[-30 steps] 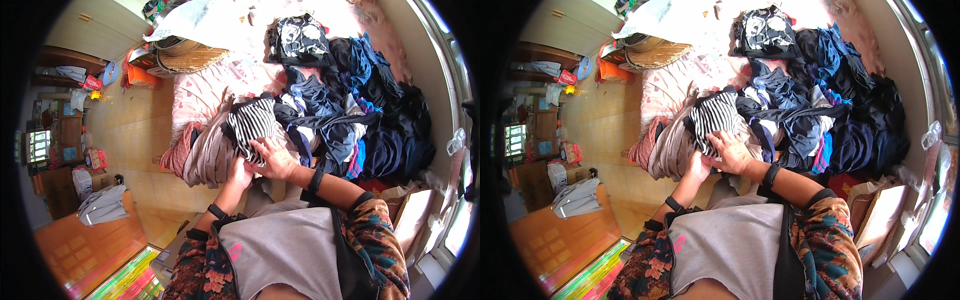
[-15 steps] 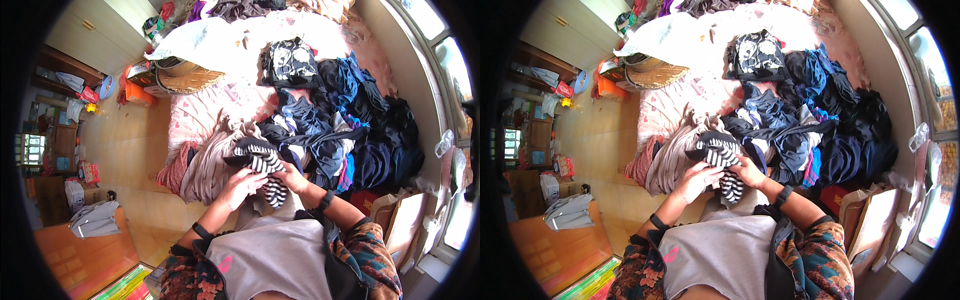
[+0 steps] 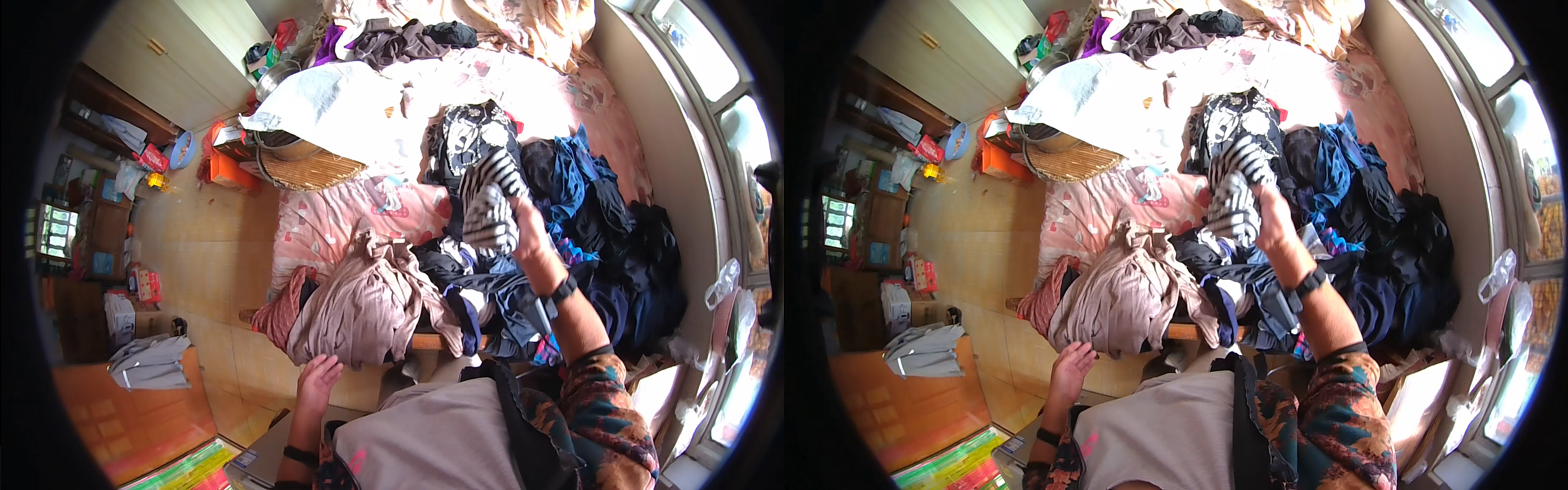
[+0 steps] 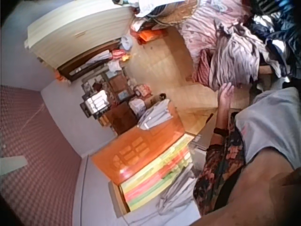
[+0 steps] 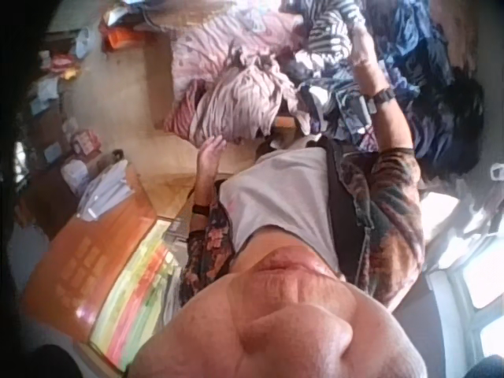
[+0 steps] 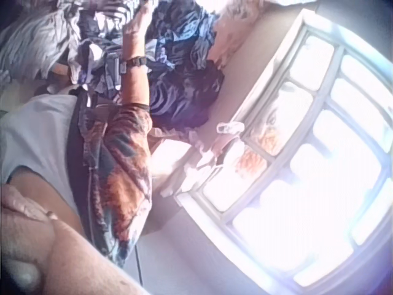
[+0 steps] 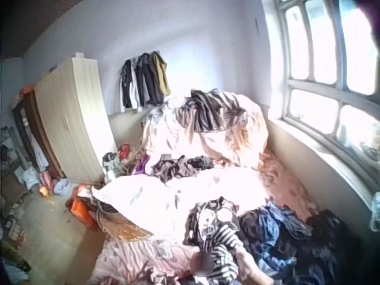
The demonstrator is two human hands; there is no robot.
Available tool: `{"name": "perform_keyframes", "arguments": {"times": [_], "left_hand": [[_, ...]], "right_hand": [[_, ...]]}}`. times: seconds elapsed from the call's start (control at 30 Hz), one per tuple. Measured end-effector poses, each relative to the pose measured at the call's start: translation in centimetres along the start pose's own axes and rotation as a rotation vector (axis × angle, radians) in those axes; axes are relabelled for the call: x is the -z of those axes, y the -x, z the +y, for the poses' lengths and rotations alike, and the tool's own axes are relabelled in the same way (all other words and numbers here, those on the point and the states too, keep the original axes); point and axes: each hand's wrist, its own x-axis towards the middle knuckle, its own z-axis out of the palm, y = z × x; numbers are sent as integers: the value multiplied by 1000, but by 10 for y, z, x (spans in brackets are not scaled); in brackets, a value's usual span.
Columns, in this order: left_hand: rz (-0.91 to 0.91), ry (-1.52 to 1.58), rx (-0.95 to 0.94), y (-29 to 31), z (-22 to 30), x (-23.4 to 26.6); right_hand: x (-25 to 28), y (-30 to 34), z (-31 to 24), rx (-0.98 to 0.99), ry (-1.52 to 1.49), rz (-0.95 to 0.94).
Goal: The person sorts through a large pile of clothes on a bed, folding several items including a striped shirt and dark pants. The person then walks to a wall and hangs a dark garment on a hook before returning to the bed to continue folding.
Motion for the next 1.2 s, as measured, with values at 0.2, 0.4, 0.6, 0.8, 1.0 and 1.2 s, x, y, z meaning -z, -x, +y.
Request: {"name": "perform_keyframes", "arguments": {"times": [0.2, 0.4, 0.6, 0.8, 1.0, 1.2], "left_hand": [[231, 149, -9, 40, -18, 18], [291, 221, 11, 58, -44, 18], [242, 64, 88, 68, -66, 16], [349, 84, 231, 61, -70, 8], [188, -47, 225, 35, -60, -9], [165, -140, 236, 31, -54, 1]], "right_hand": [[-19, -90, -104, 417, 56, -136], [81, -175, -79, 483, 242, 411], [200, -146, 39, -196, 780, 570], [205, -57, 93, 133, 1181, 260], [167, 6, 124, 21, 1769, 93], [162, -26, 152, 162, 1854, 235]]}}
